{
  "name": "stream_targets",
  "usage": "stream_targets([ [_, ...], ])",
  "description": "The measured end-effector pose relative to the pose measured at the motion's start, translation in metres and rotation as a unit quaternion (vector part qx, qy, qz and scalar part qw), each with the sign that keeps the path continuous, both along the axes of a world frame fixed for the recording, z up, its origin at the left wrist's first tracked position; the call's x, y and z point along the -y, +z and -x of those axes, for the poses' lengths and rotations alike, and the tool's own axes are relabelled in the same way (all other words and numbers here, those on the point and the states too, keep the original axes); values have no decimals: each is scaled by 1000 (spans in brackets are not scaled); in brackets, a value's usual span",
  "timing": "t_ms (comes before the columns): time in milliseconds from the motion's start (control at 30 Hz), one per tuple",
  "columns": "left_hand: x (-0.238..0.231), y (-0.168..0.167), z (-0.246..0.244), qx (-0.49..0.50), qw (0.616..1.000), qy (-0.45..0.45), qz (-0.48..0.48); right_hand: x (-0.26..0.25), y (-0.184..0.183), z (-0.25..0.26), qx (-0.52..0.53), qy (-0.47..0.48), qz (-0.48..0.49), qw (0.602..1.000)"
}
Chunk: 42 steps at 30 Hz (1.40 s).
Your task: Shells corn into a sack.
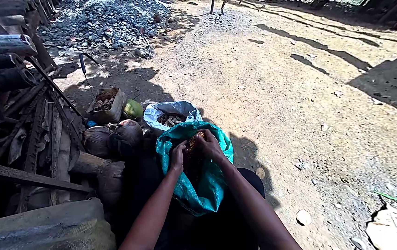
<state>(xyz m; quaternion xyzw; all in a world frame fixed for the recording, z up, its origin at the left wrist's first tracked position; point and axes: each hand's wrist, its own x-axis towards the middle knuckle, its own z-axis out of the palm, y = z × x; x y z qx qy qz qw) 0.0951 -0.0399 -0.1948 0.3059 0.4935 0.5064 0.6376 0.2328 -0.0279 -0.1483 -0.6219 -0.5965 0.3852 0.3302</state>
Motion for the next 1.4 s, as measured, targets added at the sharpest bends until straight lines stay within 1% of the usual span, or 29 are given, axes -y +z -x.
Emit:
stream_targets([
  [100,4,-3,-3,-15,998,-34,-41,-1,0,5,2,1,2,1000],
  [167,6,-4,-5,-79,991,-53,-89,-2,-4,7,-6,0,3,1000],
  [233,8,-1,-5,-151,981,-64,-107,-2,-8,9,-7,-3,10,1000],
  [333,7,-3,-6,-184,976,-45,-106,0,-9,13,-8,-9,18,1000],
  [400,7,-4,-6,-155,983,-32,-93,1,-7,13,-13,-8,20,1000],
  [500,7,-4,-8,-41,998,-1,-48,0,-4,10,-28,-3,23,999],
  [567,6,-4,-9,-1,1000,9,-18,-1,-4,9,-39,-4,21,999],
  [600,5,-4,-9,3,1000,4,-7,-1,-4,9,-42,-5,19,999],
  [667,5,-7,-7,-13,999,-25,-22,-1,-6,9,-46,-4,15,999],
  [733,5,-8,-9,-47,997,-21,-49,-2,-9,9,-51,-1,14,999],
  [867,7,-2,-7,-72,996,-33,-49,-1,-10,12,-39,-5,15,999],
  [967,9,0,-10,-52,998,-5,-33,0,-8,13,-30,-1,17,999],
  [1067,8,2,-10,-3,1000,20,7,0,-9,12,-52,13,8,999],
  [1100,7,2,-11,-1,1000,25,18,0,-10,12,-56,18,7,998],
  [1267,6,0,-9,9,1000,8,6,0,-12,14,-56,21,4,998],
  [1400,7,-1,-11,-22,1000,14,-15,1,-11,15,-59,12,20,998],
])
